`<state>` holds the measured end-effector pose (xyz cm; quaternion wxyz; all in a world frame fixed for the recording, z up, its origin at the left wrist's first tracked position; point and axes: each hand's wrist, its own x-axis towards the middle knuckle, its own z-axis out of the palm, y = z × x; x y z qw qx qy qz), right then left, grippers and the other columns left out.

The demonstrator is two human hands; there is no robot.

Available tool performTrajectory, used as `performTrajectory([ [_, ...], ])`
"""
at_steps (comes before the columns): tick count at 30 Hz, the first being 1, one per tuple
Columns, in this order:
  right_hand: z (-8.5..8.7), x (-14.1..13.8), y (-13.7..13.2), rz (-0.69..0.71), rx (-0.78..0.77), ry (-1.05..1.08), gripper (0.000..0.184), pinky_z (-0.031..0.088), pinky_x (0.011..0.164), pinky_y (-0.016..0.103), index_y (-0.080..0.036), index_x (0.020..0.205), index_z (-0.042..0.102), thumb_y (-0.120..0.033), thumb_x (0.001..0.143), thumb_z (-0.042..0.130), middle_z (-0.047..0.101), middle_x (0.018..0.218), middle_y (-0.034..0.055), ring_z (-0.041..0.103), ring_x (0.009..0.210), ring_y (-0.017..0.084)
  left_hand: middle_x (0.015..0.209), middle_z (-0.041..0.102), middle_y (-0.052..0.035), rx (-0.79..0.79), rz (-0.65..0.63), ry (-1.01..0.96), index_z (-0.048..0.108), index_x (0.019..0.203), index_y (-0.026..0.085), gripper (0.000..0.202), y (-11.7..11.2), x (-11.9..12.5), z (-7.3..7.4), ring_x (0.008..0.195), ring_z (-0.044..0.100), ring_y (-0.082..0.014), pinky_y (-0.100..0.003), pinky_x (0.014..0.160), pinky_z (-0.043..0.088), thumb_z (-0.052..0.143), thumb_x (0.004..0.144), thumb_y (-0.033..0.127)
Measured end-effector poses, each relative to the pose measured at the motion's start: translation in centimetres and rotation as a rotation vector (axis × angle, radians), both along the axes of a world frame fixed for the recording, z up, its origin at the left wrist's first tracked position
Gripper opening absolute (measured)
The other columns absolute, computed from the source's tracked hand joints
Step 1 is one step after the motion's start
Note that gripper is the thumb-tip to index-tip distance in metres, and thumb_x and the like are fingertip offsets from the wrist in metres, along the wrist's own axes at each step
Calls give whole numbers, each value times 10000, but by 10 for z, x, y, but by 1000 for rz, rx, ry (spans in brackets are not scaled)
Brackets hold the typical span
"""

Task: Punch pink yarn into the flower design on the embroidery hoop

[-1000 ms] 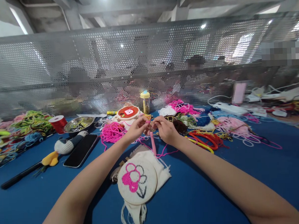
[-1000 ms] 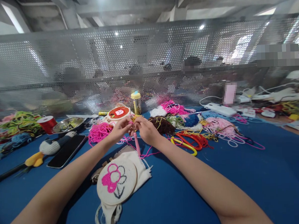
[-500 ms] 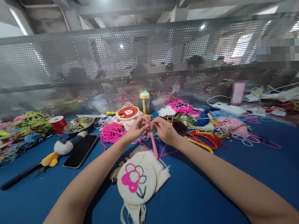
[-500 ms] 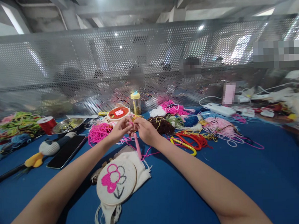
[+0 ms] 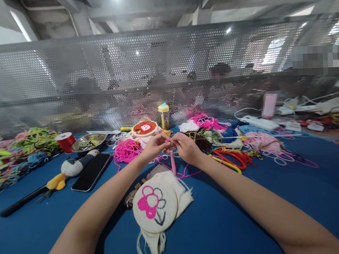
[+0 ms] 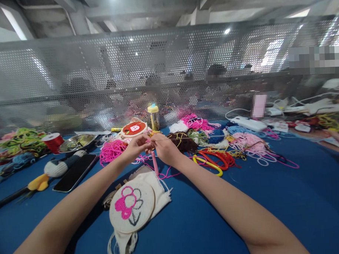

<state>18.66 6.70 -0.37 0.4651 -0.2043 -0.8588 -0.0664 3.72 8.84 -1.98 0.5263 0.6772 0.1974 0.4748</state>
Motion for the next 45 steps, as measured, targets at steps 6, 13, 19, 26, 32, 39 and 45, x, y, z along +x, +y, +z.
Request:
performTrajectory([
  [6,2,1,0,-9,-37,12,194,434,625,277,-195,694,428,-122,834,314,500,683,27,495,657,131,566,546,22,-13,9,2,514,699,137,276,2,-3,-1,487,512,-61,-185,448,363,621,654,388],
  [13,4,0,-2,5,-75,8,188,427,599,260,-196,694,428,-151,840,319,505,685,22,494,628,122,539,513,34,-29,14,-3,500,650,140,275,3,-3,-2,457,455,-49,-192,453,337,637,637,377],
  [19,-4,0,-1,-55,-120,168,209,414,626,281,-201,666,400,-222,853,310,492,683,24,496,664,136,544,517,30,-37,20,19,512,679,142,239,2,-2,-1,472,459,-57,-196,463,342,625,658,352],
  [26,5,3,1,-115,-295,258,261,389,649,296,-190,725,410,-284,887,227,464,692,25,465,668,135,535,523,35,-57,44,-22,484,689,155,236,8,-5,-6,475,475,-63,-192,462,351,612,669,353],
  [32,-4,1,11,86,-584,-113,309,429,613,260,-163,564,478,-327,818,415,504,710,16,500,639,113,480,531,48,-92,117,-92,475,677,151,212,12,-4,-11,424,477,-59,-177,433,353,608,675,316],
  [39,-11,-6,4,153,-742,-127,287,441,585,251,-167,576,423,-248,841,352,451,636,-12,481,568,92,452,533,58,-210,151,-268,468,652,152,128,8,-1,-4,411,481,-45,-146,429,376,569,703,211],
  [45,-7,-9,4,146,-773,-18,254,423,548,241,-183,619,346,-261,856,298,363,644,-29,450,524,79,579,571,21,-438,140,-411,494,643,130,77,7,1,2,546,573,-41,-127,566,452,493,721,133],
])
